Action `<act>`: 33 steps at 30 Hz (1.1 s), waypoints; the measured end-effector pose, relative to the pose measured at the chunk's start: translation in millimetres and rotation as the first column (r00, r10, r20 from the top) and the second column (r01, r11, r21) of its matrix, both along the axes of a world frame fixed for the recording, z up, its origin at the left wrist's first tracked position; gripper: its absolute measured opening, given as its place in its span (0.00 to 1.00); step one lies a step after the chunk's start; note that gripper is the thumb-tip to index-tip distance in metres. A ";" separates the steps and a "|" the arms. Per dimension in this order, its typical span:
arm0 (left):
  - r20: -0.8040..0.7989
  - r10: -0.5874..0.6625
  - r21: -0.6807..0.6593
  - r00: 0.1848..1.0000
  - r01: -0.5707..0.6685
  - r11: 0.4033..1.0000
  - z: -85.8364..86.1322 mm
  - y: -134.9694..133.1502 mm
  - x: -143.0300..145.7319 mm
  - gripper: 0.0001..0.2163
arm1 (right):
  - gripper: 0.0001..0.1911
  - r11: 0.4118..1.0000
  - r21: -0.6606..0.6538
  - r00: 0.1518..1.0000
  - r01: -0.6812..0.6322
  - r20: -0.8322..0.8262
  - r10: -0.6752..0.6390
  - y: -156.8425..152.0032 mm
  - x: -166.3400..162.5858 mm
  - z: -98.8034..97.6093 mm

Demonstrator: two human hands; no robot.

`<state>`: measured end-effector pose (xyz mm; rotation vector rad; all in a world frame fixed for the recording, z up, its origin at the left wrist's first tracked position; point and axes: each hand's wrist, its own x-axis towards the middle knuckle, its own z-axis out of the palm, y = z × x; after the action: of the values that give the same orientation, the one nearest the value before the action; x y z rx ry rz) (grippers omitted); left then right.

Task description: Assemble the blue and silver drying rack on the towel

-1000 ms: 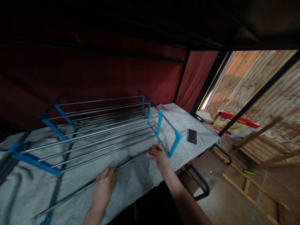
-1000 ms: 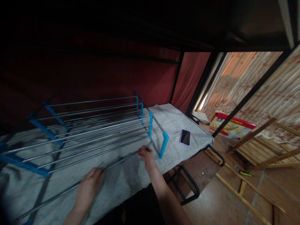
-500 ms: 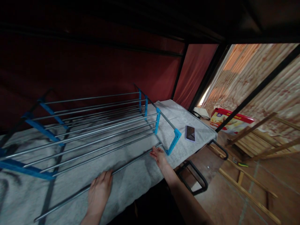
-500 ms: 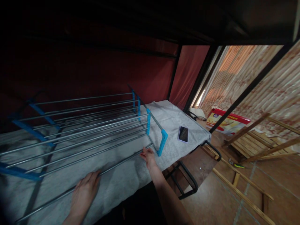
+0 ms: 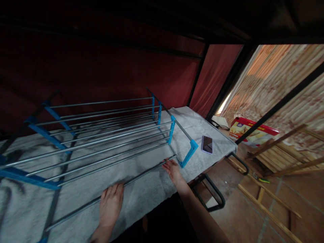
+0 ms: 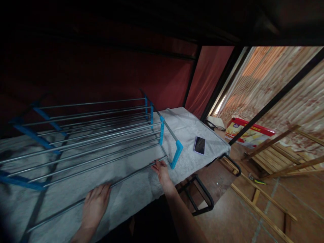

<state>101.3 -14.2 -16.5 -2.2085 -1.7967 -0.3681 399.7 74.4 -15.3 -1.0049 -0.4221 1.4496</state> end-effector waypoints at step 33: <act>0.079 0.034 0.000 0.996 -0.034 0.999 -17.0 2.2 -2.6 0.16 | 0.13 0.990 -0.143 1.000 -0.004 0.027 0.008 8.6 -1.5 8.8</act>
<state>98.7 -12.0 -33.5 -2.1882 -1.8718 -0.4552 398.2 83.0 -6.5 -1.1397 -0.3456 1.4892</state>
